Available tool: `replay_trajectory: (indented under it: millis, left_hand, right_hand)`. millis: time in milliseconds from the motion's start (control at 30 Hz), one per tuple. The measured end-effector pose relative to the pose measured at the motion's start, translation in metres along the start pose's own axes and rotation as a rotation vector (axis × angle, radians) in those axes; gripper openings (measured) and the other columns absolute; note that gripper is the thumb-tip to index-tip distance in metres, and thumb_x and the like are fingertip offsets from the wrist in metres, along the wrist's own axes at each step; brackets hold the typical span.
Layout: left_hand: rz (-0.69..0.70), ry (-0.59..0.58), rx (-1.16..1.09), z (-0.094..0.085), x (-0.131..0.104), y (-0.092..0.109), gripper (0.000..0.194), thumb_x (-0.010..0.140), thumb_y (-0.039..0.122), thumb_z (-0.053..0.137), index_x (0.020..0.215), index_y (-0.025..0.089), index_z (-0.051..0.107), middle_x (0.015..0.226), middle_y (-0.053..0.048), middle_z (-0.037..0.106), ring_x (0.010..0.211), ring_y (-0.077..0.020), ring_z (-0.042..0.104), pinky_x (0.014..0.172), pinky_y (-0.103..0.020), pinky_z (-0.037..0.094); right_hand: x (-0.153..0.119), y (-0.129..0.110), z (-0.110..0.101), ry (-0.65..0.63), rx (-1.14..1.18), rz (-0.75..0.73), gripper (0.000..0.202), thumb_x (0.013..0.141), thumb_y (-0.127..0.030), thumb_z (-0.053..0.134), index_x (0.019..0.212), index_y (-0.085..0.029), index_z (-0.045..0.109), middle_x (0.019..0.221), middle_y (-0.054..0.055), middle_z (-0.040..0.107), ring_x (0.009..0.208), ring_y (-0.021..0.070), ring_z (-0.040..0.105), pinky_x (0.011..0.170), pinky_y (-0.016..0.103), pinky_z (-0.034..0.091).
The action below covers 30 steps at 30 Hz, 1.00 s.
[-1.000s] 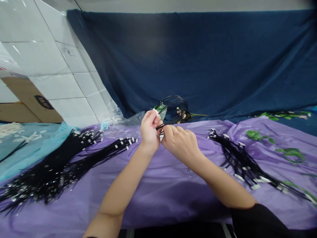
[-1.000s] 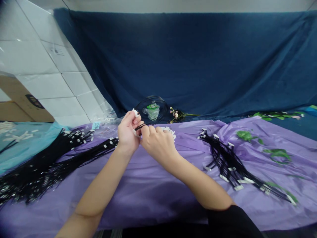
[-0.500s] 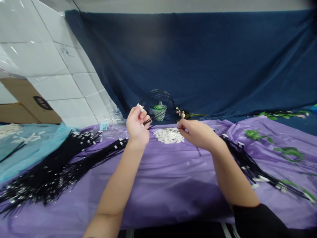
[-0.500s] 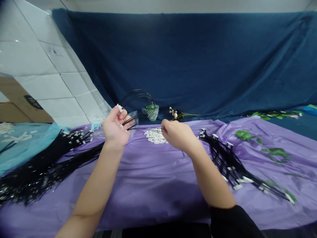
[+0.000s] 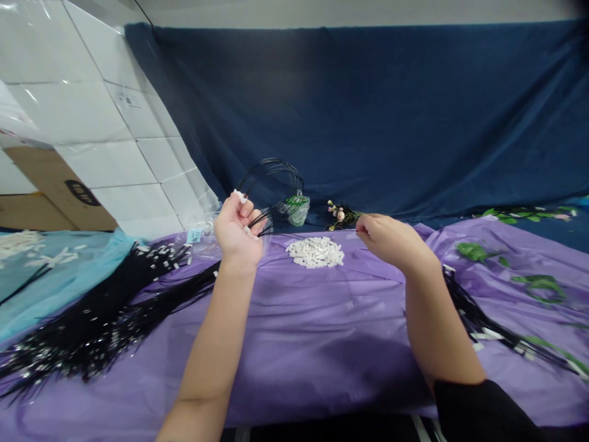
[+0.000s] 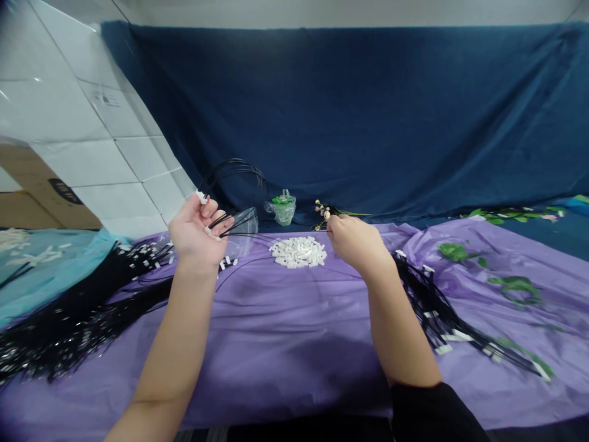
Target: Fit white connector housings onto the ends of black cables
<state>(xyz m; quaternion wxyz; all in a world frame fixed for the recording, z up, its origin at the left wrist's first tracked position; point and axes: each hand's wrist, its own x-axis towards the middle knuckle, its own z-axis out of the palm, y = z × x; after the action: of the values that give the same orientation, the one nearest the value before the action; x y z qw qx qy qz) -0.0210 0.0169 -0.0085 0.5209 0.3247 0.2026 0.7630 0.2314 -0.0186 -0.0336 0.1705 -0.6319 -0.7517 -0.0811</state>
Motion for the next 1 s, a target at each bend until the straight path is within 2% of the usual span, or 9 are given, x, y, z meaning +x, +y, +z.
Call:
replay_trajectory:
  millis: [100,233,367,500,600,767,867,933,1000]
  left_hand:
    - [0.014,0.02,-0.005,-0.003,0.003,0.006,0.022,0.081,0.024,0.059,0.067,0.019,0.043,0.052,0.008,0.03,0.036,-0.0044,0.02,0.036,-0.017,0.029]
    - [0.023,0.032,-0.008,-0.003,0.004,0.008,0.022,0.083,0.024,0.056,0.066,0.019,0.043,0.052,0.007,0.031,0.036,-0.005,0.02,0.037,-0.019,0.031]
    - [0.007,0.023,0.011,-0.001,0.001,0.003,0.021,0.082,0.025,0.058,0.067,0.019,0.044,0.053,0.008,0.03,0.036,-0.0046,0.021,0.036,-0.018,0.03]
    - [-0.006,-0.011,0.024,0.002,-0.003,-0.003,0.022,0.079,0.026,0.06,0.068,0.018,0.043,0.053,0.008,0.03,0.037,-0.0039,0.022,0.035,-0.016,0.025]
    - [-0.028,-0.051,0.021,0.004,-0.006,-0.006,0.025,0.079,0.027,0.062,0.068,0.019,0.041,0.054,0.008,0.029,0.038,-0.0036,0.022,0.034,-0.016,0.021]
    - [-0.068,-0.124,0.042,0.008,-0.014,-0.013,0.032,0.077,0.029,0.066,0.066,0.019,0.038,0.054,0.007,0.028,0.038,-0.0035,0.024,0.033,-0.015,0.016]
    - [-0.071,-0.174,0.089,0.01,-0.02,-0.02,0.029,0.079,0.028,0.065,0.066,0.019,0.04,0.054,0.006,0.028,0.037,-0.0038,0.026,0.032,-0.016,0.015]
    - [-0.051,-0.212,0.126,0.012,-0.025,-0.025,0.028,0.081,0.028,0.063,0.065,0.019,0.041,0.054,0.006,0.029,0.037,-0.0038,0.027,0.032,-0.016,0.015]
    - [-0.029,-0.248,0.166,0.013,-0.029,-0.03,0.028,0.081,0.029,0.064,0.066,0.018,0.043,0.054,0.006,0.029,0.036,-0.0035,0.028,0.033,-0.016,0.016]
  right_hand:
    - [0.001,0.011,-0.006,-0.112,0.293,-0.153,0.012,0.089,-0.022,0.051,0.093,-0.019,0.063,0.087,0.003,0.067,0.078,0.0149,0.059,0.067,0.026,0.04]
    - [-0.004,0.018,-0.019,-0.286,0.692,-0.378,0.029,0.089,-0.027,0.055,0.117,-0.019,0.056,0.075,-0.002,0.059,0.066,0.0113,0.053,0.063,0.024,0.043]
    - [-0.008,0.018,-0.025,-0.465,1.031,-0.569,0.015,0.09,-0.027,0.058,0.097,-0.015,0.064,0.076,0.001,0.064,0.068,0.0103,0.059,0.063,0.023,0.049]
    - [-0.01,0.016,-0.022,-0.515,1.271,-0.683,0.018,0.094,-0.025,0.054,0.104,-0.015,0.065,0.093,0.007,0.072,0.078,0.0144,0.07,0.071,0.029,0.057]
    - [-0.014,0.014,-0.02,-0.353,1.377,-0.62,0.016,0.092,-0.027,0.058,0.104,-0.018,0.065,0.099,0.008,0.072,0.081,0.0175,0.072,0.07,0.032,0.059]
    - [-0.019,0.001,-0.022,0.184,1.271,-0.432,0.014,0.093,-0.024,0.056,0.095,-0.023,0.07,0.074,0.0,0.064,0.054,0.0082,0.059,0.051,0.023,0.048]
    - [-0.02,-0.011,-0.024,0.49,1.088,-0.38,0.012,0.089,-0.022,0.061,0.091,-0.025,0.073,0.084,0.002,0.06,0.066,0.0098,0.057,0.058,0.026,0.048]
    - [-0.019,-0.017,-0.022,0.599,1.031,-0.409,0.013,0.088,-0.021,0.061,0.091,-0.026,0.074,0.091,0.004,0.062,0.079,0.0136,0.06,0.068,0.03,0.051]
    - [-0.017,-0.023,-0.018,0.614,1.089,-0.508,0.018,0.089,-0.02,0.06,0.098,-0.027,0.073,0.086,0.003,0.063,0.076,0.0139,0.061,0.066,0.031,0.052]
